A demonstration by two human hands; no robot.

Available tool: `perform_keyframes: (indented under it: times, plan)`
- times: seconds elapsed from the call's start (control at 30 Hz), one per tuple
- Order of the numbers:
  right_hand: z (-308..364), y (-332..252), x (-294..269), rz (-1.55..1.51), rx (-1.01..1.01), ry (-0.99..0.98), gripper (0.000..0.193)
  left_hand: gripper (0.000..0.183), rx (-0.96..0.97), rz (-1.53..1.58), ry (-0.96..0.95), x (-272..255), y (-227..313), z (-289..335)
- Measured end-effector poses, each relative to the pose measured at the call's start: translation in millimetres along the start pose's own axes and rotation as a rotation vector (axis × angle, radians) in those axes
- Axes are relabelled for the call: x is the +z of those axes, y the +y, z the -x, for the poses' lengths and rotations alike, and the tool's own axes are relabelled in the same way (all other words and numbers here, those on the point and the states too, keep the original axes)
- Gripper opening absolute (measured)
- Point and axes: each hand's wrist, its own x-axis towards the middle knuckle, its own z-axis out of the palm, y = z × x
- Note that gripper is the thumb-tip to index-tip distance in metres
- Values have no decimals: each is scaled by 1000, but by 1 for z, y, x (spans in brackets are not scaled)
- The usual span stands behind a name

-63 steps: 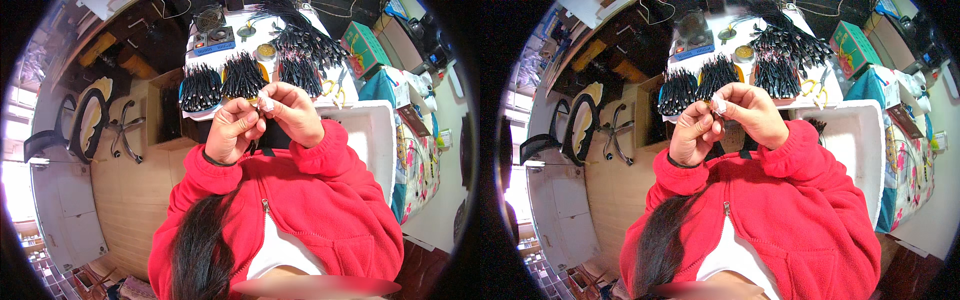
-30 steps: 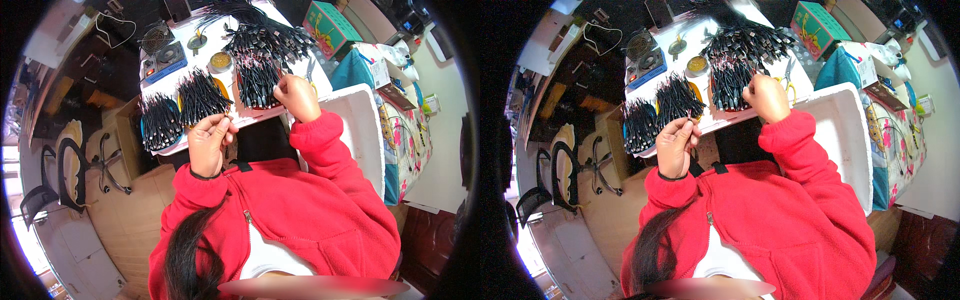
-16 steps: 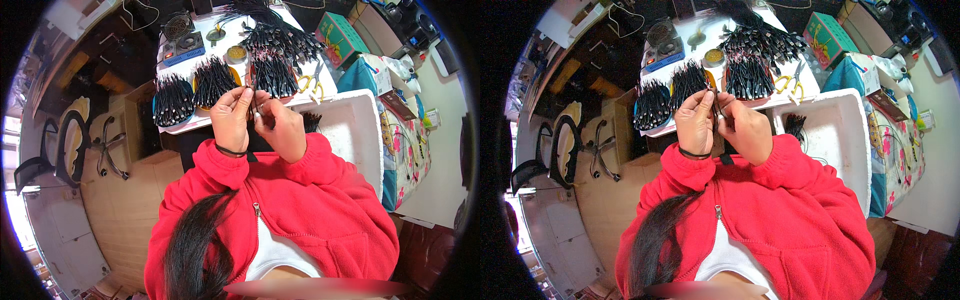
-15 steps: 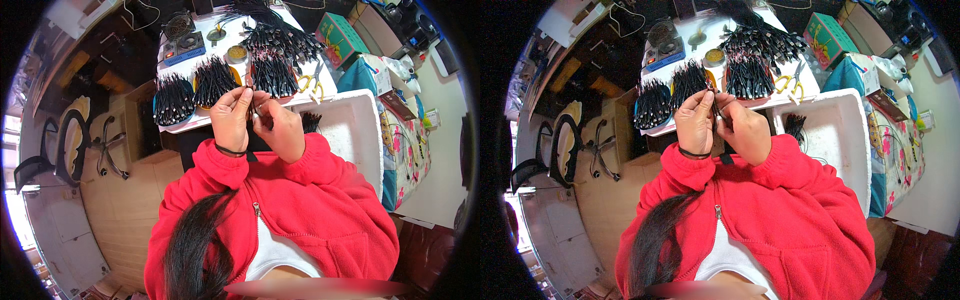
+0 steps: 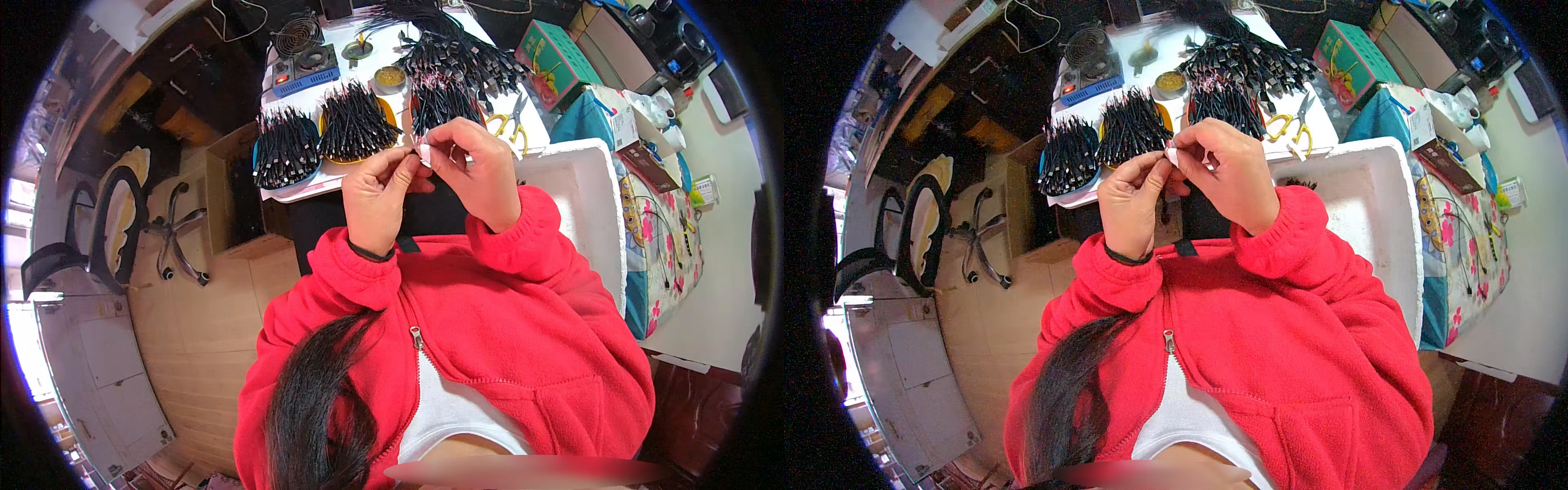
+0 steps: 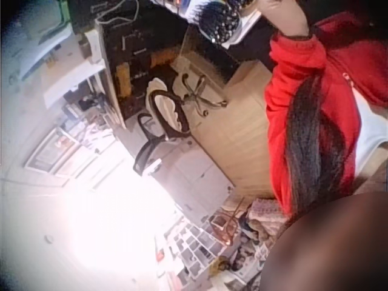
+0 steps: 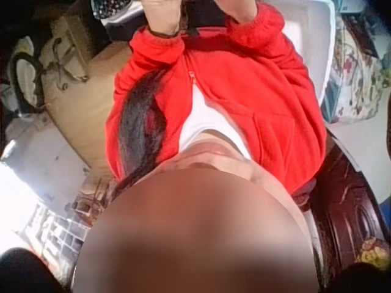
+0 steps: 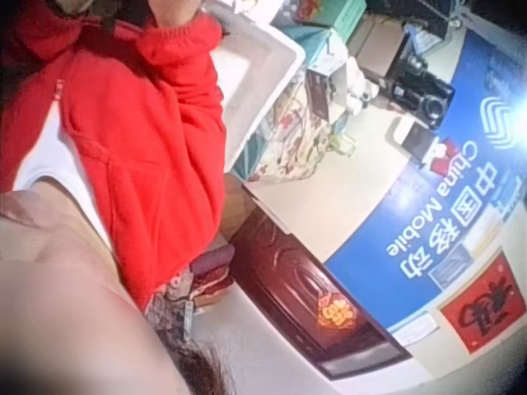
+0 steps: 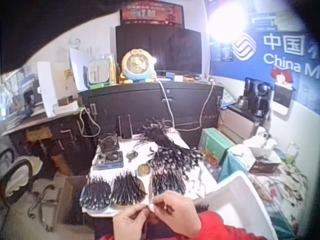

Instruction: The person repeatedly picks small black cable assemblies from trays on a table, inserts a small white connector into the end of each cable, and places the finished unit into a white bin. The process is repeated continuously throughout the clip.

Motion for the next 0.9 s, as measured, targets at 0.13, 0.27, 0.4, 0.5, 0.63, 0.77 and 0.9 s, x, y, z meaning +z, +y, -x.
perform_keyframes:
  times: [0.13, 0.27, 0.4, 0.5, 0.63, 0.77, 0.9]
  plan:
    - [4, 2, -1, -5, -69, 21, 9, 17, -35, -135, -48, -4, 6, 3]
    - [10, 10, 2, -460, 162, 16, 6, 17, -69, 60, -58, -2, 7, 5]
    - [15, 14, 9, -828, 307, 26, 7, 18, -170, 230, -73, -1, 8, 4]
    - [17, 14, 12, -868, 304, 50, 6, 18, -195, 297, -95, -1, 8, 2]
    - [21, 10, 14, -831, 265, 81, 6, 18, -193, 319, -72, 1, 7, 4]
    - [24, 9, 17, -870, 238, 81, 7, 18, -185, 324, -64, 2, 8, 8]
    - [26, 9, 22, -1118, 286, 60, 8, 18, -198, 385, -122, 1, 11, 11]
